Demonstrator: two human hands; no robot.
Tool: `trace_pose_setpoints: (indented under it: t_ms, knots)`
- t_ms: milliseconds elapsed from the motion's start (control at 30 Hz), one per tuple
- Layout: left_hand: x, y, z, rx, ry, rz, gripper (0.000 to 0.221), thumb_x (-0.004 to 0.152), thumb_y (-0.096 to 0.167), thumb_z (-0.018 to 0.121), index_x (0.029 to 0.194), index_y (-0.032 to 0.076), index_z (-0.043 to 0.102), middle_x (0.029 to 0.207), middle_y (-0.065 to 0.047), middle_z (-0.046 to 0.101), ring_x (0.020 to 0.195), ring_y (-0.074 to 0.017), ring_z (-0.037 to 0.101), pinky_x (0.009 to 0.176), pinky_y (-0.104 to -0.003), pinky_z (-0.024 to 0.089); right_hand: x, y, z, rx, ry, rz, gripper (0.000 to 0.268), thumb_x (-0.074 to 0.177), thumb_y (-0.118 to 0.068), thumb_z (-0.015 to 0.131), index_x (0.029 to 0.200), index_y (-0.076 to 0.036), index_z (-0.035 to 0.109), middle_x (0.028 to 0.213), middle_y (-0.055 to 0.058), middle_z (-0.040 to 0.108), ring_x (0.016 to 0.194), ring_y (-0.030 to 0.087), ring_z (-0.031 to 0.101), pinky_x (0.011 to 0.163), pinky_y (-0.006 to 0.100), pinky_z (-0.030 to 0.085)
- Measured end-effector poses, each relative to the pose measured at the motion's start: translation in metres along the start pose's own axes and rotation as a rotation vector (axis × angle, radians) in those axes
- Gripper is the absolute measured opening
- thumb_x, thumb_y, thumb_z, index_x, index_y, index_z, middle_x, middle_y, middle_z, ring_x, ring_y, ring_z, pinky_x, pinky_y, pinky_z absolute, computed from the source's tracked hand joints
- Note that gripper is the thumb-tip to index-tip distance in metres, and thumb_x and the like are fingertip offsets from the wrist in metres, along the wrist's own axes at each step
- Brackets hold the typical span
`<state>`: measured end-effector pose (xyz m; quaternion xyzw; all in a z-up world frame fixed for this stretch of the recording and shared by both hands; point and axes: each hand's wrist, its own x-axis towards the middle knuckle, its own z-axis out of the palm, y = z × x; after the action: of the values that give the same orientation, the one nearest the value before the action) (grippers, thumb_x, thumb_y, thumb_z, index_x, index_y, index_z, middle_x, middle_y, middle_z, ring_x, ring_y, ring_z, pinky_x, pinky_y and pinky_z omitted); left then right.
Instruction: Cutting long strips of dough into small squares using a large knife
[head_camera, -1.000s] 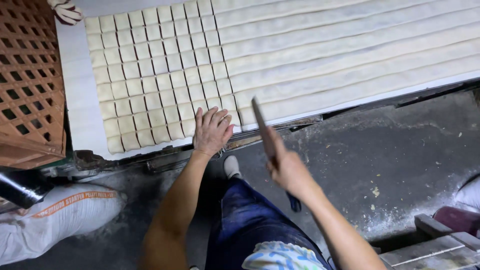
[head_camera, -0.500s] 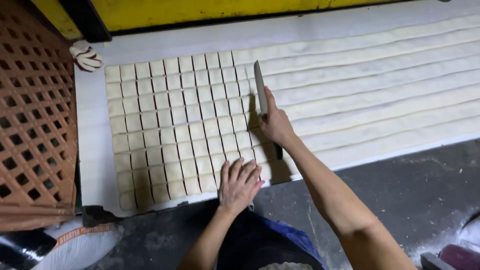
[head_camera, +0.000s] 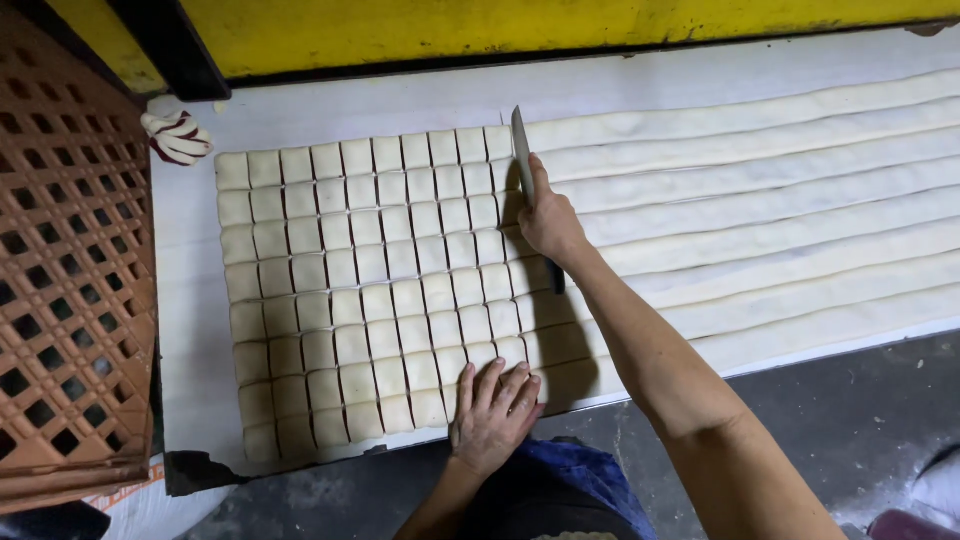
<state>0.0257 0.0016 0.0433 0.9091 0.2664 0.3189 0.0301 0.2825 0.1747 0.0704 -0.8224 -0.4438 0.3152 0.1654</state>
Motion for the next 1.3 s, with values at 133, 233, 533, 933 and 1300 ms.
trace_pose_setpoints:
  t_ms: [133, 233, 533, 933, 1300]
  knots:
    - [-0.002, 0.0, 0.002, 0.001, -0.011, -0.009, 0.034, 0.099, 0.042, 0.075, 0.124, 0.019, 0.071, 0.137, 0.0, 0.066, 0.127, -0.03, 0.059, 0.112, -0.061, 0.039, 0.007, -0.007, -0.005, -0.067, -0.04, 0.053, 0.083, 0.096, -0.016, 0.049, 0.165, -0.026, 0.003, 0.099, 0.031, 0.065, 0.082, 0.049, 0.063, 0.073, 0.057, 0.051]
    - [-0.007, -0.003, 0.002, -0.023, -0.102, -0.011, 0.043, 0.095, 0.045, 0.071, 0.129, 0.018, 0.068, 0.142, -0.002, 0.062, 0.13, -0.0314, 0.056, 0.113, -0.063, 0.037, 0.023, -0.02, -0.017, -0.117, -0.078, 0.049, 0.086, 0.094, -0.01, 0.051, 0.165, -0.02, 0.004, 0.109, 0.032, 0.066, 0.091, 0.047, 0.067, 0.08, 0.053, 0.055]
    - [-0.002, -0.002, 0.001, -0.009, -0.083, -0.022, 0.028, 0.102, 0.033, 0.064, 0.125, 0.018, 0.069, 0.136, -0.001, 0.064, 0.126, -0.0299, 0.059, 0.111, -0.061, 0.04, -0.013, 0.009, 0.0, -0.267, -0.184, -0.008, 0.086, 0.096, -0.01, 0.044, 0.165, -0.013, -0.007, 0.099, 0.036, 0.066, 0.085, 0.048, 0.065, 0.076, 0.053, 0.052]
    - [-0.014, 0.012, 0.026, -0.076, 0.013, -0.021, 0.038, 0.098, 0.039, 0.065, 0.13, 0.018, 0.067, 0.132, -0.006, 0.063, 0.128, -0.0378, 0.057, 0.112, -0.069, 0.032, -0.151, 0.025, 0.006, -0.226, -0.275, 0.063, 0.082, 0.096, -0.016, 0.05, 0.164, -0.018, 0.006, 0.112, 0.036, 0.067, 0.109, 0.054, 0.066, 0.093, 0.061, 0.055]
    - [-0.033, 0.014, 0.053, 0.008, -0.014, 0.055, 0.025, 0.095, 0.032, 0.072, 0.116, 0.018, 0.072, 0.123, -0.004, 0.065, 0.126, -0.0316, 0.057, 0.115, -0.065, 0.03, -0.336, 0.067, 0.011, -0.08, -0.403, 0.057, 0.085, 0.095, -0.009, 0.05, 0.164, -0.01, 0.002, 0.118, 0.042, 0.063, 0.112, 0.06, 0.062, 0.089, 0.066, 0.053]
